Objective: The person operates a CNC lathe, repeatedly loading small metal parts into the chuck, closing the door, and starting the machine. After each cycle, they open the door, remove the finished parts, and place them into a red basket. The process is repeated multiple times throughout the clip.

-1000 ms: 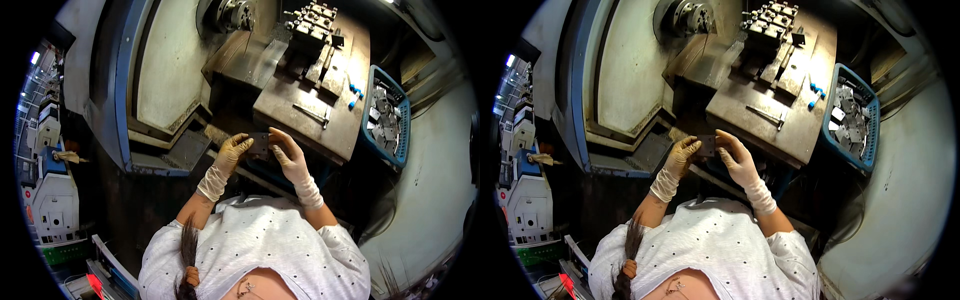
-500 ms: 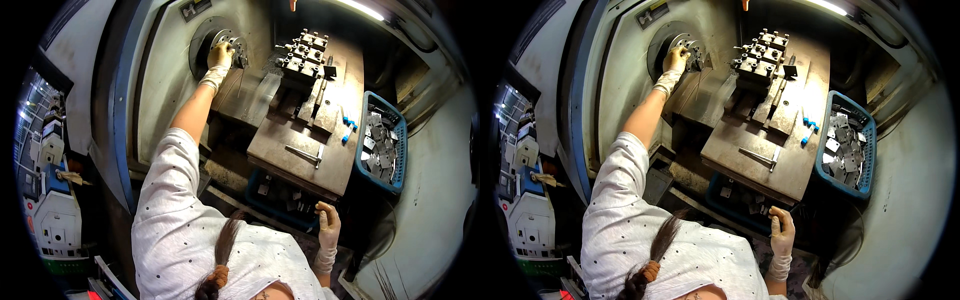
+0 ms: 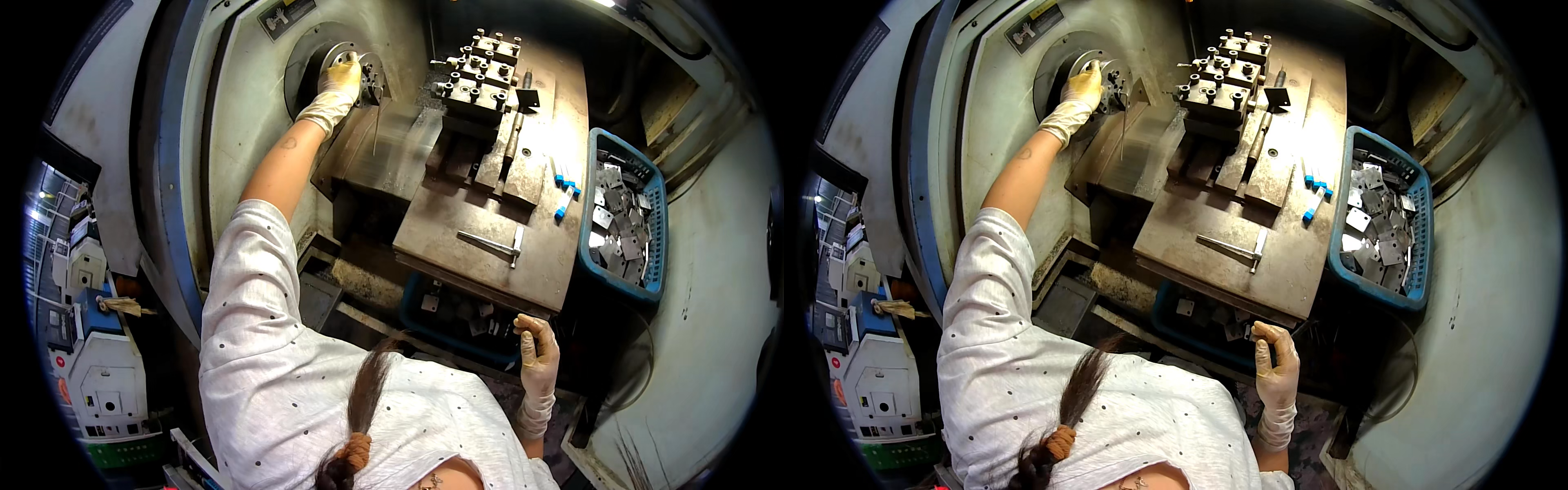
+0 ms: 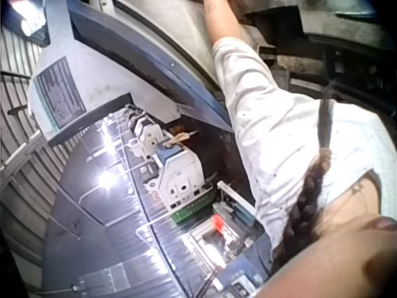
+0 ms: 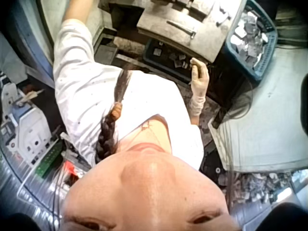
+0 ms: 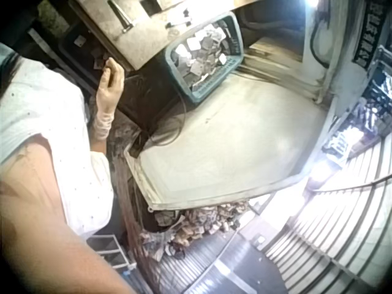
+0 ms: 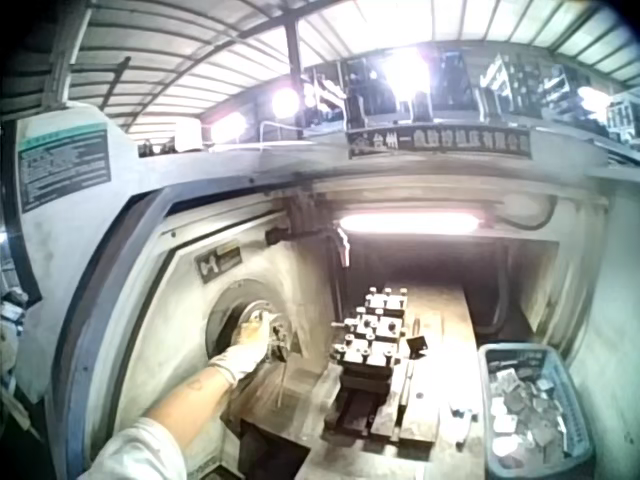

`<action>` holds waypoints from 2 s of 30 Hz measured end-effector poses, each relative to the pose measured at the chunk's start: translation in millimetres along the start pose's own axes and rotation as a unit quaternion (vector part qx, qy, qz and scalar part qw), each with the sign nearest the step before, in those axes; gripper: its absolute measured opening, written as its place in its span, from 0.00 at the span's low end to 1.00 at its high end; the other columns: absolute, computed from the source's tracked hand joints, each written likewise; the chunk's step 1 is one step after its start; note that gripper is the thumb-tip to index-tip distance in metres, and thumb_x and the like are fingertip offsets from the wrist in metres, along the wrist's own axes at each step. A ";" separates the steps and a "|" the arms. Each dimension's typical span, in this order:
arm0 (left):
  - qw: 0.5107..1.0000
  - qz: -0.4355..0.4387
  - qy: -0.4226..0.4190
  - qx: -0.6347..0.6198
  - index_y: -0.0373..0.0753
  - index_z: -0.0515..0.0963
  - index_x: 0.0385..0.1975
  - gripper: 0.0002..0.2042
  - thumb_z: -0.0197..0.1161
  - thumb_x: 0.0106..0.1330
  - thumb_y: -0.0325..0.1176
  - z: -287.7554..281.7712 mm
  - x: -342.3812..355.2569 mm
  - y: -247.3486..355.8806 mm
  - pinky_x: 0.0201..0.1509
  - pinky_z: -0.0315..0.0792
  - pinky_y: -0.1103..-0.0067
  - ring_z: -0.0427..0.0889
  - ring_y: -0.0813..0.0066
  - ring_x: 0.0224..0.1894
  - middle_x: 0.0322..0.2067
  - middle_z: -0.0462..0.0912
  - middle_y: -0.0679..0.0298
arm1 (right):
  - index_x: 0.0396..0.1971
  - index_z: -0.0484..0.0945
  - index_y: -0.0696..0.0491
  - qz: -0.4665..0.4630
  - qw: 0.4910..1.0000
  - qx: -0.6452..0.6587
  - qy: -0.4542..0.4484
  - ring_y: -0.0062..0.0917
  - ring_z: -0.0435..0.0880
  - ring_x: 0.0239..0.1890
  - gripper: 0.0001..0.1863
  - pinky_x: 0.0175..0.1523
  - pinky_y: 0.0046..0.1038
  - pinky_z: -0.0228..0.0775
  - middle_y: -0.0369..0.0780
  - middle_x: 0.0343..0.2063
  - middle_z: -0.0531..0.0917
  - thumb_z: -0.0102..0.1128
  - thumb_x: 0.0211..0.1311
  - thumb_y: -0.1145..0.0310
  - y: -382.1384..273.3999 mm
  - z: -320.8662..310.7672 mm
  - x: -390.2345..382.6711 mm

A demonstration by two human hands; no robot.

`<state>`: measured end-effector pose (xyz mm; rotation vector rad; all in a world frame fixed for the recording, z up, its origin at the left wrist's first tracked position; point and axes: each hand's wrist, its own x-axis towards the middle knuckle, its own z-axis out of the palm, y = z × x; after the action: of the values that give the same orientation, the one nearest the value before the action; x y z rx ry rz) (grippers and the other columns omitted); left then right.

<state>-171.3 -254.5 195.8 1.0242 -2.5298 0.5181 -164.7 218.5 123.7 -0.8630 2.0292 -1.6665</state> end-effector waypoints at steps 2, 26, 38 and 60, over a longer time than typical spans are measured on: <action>0.999 -0.010 -0.031 0.015 0.35 0.58 0.42 0.17 0.43 0.50 0.30 -0.9 -2.4 -2.2 0.26 0.68 0.72 0.74 0.63 0.25 0.20 0.73 0.52 | 0.30 0.68 0.59 -0.001 1.000 0.003 -0.011 0.19 0.69 0.30 0.08 0.36 0.17 0.60 0.38 0.26 0.71 0.45 0.47 0.77 1.4 2.2 1.1; 0.944 -0.177 -0.127 -0.246 0.59 0.36 0.50 0.36 0.53 0.43 0.40 -2.0 -15.6 3.6 0.39 0.64 0.70 0.71 0.56 0.32 0.29 0.71 0.48 | 0.36 0.65 0.58 0.150 0.986 -0.007 -0.068 0.26 0.72 0.27 0.17 0.31 0.23 0.62 0.41 0.25 0.73 0.39 0.41 0.76 -8.2 273.8 288.8; 0.947 -0.127 -0.052 -0.292 0.54 0.38 0.50 0.34 0.50 0.44 0.41 28.8 -24.7 0.0 0.29 0.66 0.69 0.72 0.56 0.24 0.22 0.72 0.50 | 0.37 0.65 0.57 -0.015 0.988 0.081 0.132 0.31 0.69 0.39 0.20 0.45 0.24 0.57 0.45 0.34 0.71 0.40 0.38 0.80 -32.6 279.6 335.8; 0.941 -0.166 0.067 -0.286 0.49 0.36 0.51 0.34 0.49 0.47 0.46 67.3 -43.6 10.5 0.16 0.63 0.68 0.70 0.54 0.15 0.14 0.71 0.51 | 0.39 0.65 0.56 0.065 0.997 0.032 -0.007 0.32 0.66 0.43 0.20 0.48 0.23 0.55 0.45 0.38 0.69 0.36 0.40 0.79 -22.3 267.9 338.5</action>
<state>-162.4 -253.0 115.4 1.0956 -2.1184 -0.2301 -240.9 -206.9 115.5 -0.7044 1.9670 -1.6401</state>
